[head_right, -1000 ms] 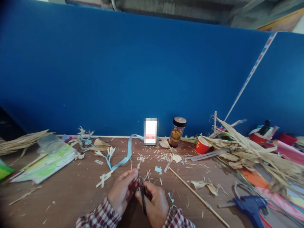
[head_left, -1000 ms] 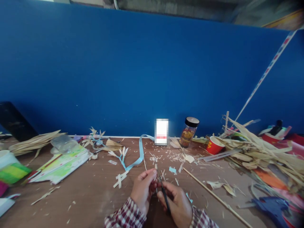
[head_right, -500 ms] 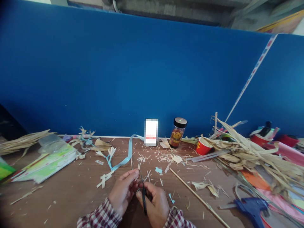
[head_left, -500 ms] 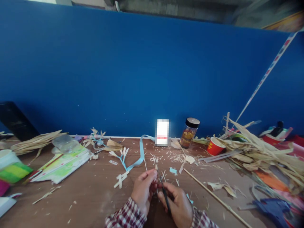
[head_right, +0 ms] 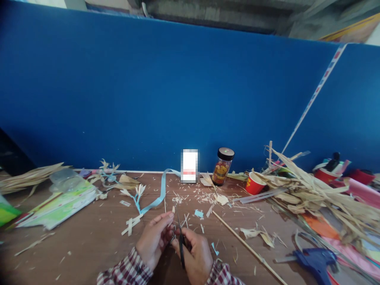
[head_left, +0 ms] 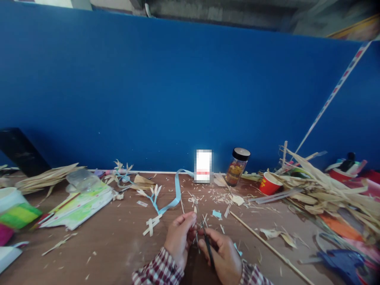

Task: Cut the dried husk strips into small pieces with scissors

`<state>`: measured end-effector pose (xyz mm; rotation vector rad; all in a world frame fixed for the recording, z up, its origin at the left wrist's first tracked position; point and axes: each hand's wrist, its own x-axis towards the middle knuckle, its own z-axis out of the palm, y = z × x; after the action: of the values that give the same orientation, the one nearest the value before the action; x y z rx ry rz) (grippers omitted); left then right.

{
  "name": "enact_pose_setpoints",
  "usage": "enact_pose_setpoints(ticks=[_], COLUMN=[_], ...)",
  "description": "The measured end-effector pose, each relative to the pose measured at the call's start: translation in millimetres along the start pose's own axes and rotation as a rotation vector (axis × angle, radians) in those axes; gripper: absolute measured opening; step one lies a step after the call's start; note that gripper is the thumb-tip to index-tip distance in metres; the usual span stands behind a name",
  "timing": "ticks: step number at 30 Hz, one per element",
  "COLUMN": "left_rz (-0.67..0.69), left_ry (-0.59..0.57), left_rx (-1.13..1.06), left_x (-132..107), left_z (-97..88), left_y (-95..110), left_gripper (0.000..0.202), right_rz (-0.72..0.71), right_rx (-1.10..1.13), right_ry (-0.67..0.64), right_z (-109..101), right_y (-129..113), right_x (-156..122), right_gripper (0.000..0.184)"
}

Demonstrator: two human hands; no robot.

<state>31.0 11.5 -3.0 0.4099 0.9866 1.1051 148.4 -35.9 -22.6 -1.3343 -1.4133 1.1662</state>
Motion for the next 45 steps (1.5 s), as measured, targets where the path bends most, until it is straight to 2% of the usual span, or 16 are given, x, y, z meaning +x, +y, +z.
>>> enact_pose_setpoints(ticks=[7,12,23,35,45], left_rz=[-0.011,-0.028,-0.076,-0.029,-0.015], left_ry=[0.016,-0.006,-0.061,-0.136,-0.121], left_rx=[0.005,0.013,-0.027,-0.04,-0.006], left_x=[-0.9,-0.1,0.5,1.0,1.1], left_z=[0.4,0.1,-2.1,-1.0,-2.6], left_y=[0.9,-1.3,-3.2,-4.5,-4.1], left_gripper=[0.012,0.016,0.013,0.024,0.016], right_rz=[0.021,-0.002,0.001,0.002,-0.01], right_rx=[0.167,0.178,0.152,0.186,0.2], right_ry=[0.032,0.003,0.028,0.033,0.012], right_z=[0.6,1.0,2.3,1.6,0.2], right_y=[7.6,7.2,0.0,7.0,1.8], right_x=[3.3,3.1,3.3,3.6,2.9], right_gripper=[0.032,0.028,0.029,0.027,0.027])
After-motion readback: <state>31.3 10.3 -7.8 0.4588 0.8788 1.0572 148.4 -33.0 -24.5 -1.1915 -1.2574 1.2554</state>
